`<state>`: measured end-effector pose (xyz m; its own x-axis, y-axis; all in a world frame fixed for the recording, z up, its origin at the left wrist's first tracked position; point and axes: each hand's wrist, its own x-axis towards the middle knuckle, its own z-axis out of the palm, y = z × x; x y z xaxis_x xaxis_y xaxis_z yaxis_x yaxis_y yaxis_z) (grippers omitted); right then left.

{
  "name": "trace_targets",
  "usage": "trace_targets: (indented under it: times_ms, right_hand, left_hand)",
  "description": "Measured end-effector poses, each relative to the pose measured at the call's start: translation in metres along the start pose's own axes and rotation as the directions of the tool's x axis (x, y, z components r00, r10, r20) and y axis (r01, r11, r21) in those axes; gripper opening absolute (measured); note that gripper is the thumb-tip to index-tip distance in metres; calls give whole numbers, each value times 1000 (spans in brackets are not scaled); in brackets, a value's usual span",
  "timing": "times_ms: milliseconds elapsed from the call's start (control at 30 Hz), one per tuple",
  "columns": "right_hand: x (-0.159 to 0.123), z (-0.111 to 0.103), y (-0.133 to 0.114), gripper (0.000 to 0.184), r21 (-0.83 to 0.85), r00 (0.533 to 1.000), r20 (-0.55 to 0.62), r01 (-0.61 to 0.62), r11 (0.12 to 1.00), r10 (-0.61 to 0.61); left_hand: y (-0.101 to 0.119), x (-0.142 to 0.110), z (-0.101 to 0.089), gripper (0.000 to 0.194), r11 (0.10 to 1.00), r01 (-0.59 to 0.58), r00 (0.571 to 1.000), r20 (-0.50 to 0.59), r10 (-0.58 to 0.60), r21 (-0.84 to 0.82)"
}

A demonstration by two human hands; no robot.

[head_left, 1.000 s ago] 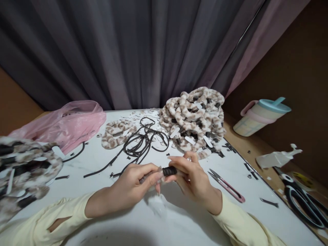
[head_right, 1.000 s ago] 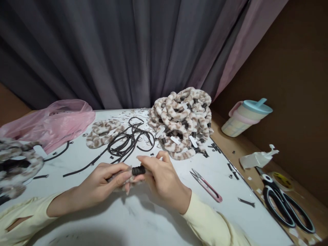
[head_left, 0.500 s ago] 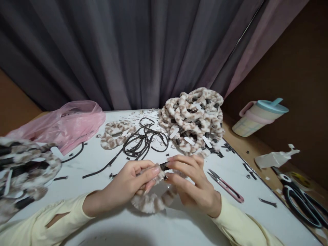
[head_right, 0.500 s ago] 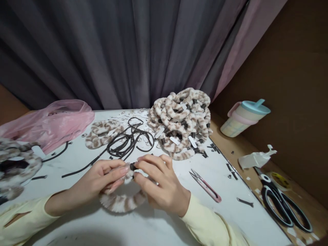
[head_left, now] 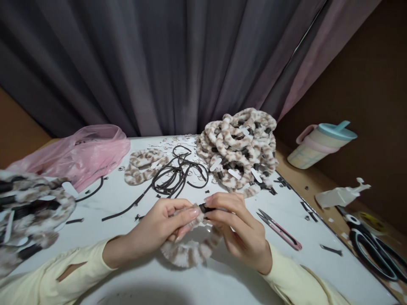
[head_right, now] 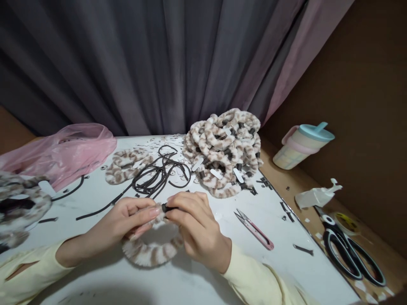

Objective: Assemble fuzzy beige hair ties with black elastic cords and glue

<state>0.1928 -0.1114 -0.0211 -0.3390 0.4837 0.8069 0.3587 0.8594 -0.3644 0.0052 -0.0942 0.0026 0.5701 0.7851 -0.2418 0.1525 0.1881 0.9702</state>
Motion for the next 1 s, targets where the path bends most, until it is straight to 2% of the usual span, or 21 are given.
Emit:
trace_targets:
  times_ms: [100, 300, 467, 567, 700, 867, 933, 1000]
  right_hand:
    - [1, 2, -3, 25, -2, 999, -11, -43, 999, 43]
    - [5, 2, -5, 22, 17, 990, -31, -135, 991, 135]
    - [0, 6, -2, 23, -5, 991, -19, -130, 991, 130]
    - [-6, 12, -2, 20, -72, 994, 9, -105, 992, 106]
    - [-9, 17, -2, 23, -126, 982, 45, -174, 977, 181]
    - [-7, 13, 2, 32, -138, 954, 182, -215, 967, 238]
    - [-5, 11, 3, 30, -92, 947, 197, -241, 966, 255]
    - [-4, 8, 3, 29, -56, 949, 186, -249, 967, 255]
  left_hand:
    - [-1, 2, 1, 39, 999, -11, 1000, 11, 11, 39]
    - [1, 1, 2, 38, 964, -97, 994, -25, 107, 249]
    - [0, 0, 5, 36, 935, -91, 990, -66, 121, 344]
    - [-3, 1, 7, 34, 918, -120, 984, -77, 160, 378]
    - [-10, 1, 7, 30, 903, -135, 979, -87, 185, 407]
    - [-13, 0, 9, 26, 820, -171, 959, -96, 265, 547]
    - [-12, 0, 8, 27, 829, -158, 965, -96, 246, 536]
    - [-9, 2, 4, 28, 911, -85, 989, -74, 125, 403]
